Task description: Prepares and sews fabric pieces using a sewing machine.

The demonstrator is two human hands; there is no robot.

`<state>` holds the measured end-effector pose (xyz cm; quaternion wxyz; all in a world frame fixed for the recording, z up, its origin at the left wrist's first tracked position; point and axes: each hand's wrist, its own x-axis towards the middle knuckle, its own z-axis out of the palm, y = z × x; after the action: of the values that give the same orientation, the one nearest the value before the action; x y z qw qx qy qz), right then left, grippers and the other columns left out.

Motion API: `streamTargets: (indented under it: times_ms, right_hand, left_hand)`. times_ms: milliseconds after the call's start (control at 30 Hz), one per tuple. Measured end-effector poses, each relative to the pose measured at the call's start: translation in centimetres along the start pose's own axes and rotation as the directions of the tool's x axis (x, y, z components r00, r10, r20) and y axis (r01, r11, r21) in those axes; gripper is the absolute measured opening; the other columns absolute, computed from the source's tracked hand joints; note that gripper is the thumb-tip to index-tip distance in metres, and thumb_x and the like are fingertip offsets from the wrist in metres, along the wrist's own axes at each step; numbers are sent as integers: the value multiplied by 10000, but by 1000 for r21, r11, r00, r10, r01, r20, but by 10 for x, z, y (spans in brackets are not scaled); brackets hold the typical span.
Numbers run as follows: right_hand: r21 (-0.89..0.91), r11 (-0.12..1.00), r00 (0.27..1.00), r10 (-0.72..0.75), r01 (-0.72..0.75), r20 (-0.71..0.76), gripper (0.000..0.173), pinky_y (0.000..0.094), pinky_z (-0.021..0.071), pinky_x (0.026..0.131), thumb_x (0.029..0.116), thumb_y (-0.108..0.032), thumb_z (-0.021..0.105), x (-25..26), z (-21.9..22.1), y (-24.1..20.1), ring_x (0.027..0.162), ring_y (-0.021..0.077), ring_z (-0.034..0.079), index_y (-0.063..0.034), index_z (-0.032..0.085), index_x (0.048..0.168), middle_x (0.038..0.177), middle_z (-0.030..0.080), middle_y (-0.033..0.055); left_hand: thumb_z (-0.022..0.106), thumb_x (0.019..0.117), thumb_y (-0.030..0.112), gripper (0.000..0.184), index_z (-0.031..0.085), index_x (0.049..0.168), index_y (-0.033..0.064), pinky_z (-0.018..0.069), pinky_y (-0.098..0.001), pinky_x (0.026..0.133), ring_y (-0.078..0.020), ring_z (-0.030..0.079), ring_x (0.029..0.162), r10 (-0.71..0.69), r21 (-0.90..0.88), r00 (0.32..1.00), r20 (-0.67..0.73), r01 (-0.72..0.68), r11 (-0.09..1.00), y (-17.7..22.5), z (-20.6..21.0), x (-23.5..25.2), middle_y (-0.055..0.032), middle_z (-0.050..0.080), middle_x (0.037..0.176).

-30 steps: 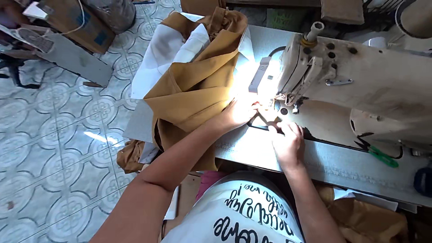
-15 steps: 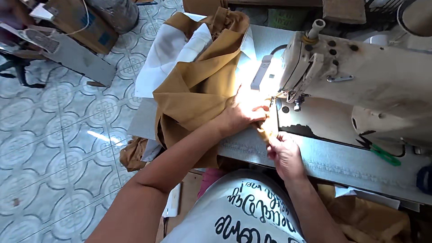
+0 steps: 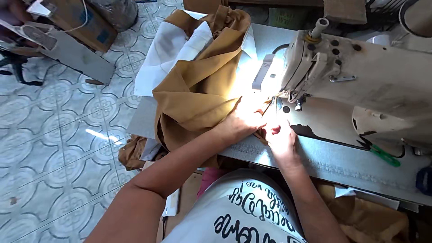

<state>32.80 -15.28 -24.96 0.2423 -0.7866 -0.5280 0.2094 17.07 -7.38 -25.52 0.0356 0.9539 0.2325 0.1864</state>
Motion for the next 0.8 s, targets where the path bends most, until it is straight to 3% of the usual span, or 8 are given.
streamTargets:
  times_ms: [100,167,233,300,600,800]
  right_hand:
    - [-5,1000,999,-27,27,-27,236,489,567,699,901,-134,733,-3,-3,1,748,295,695,20,639,1054,806,680,147]
    - [16,998,996,-63,64,-62,212,471,570,670,868,-81,739,-4,-7,2,717,271,688,4,645,1038,792,680,130]
    - [23,995,992,-97,99,-84,173,454,569,652,882,-68,731,-5,-9,3,703,257,681,-6,650,1021,796,676,125]
    - [-11,989,985,-146,145,-97,120,444,573,661,912,-96,710,-5,-7,5,712,257,688,-7,690,989,808,685,130]
    - [-47,973,972,-229,227,-45,93,471,595,723,898,-92,736,-3,-8,7,783,281,711,-20,759,952,874,721,148]
    - [-53,963,964,-265,263,-37,82,430,593,712,902,-100,730,-4,-8,10,767,246,699,-32,764,932,844,707,122]
  left_hand:
    - [571,993,50,263,759,1129,174,476,-517,996,-284,620,1219,-25,20,997,73,23,1000,6,-3,0,-47,732,1056]
    - [578,992,52,312,755,1173,233,440,-614,1026,-314,601,1265,-64,18,989,136,62,998,10,-6,2,-52,727,1101]
    - [592,982,56,345,753,1180,289,323,-739,1057,-362,568,1305,-89,12,980,179,89,996,11,-7,2,-65,717,1143]
    - [600,976,53,356,762,1166,307,155,-831,1094,-397,531,1342,-105,-4,972,208,108,994,11,-9,3,-81,710,1176]
    - [604,974,43,329,776,1126,278,69,-841,1109,-374,512,1368,-92,-24,982,163,97,995,-2,-13,2,-32,716,1207]
    - [604,969,54,302,775,1094,270,98,-820,1117,-353,513,1360,-68,-30,988,140,73,997,-6,-11,2,-13,718,1176]
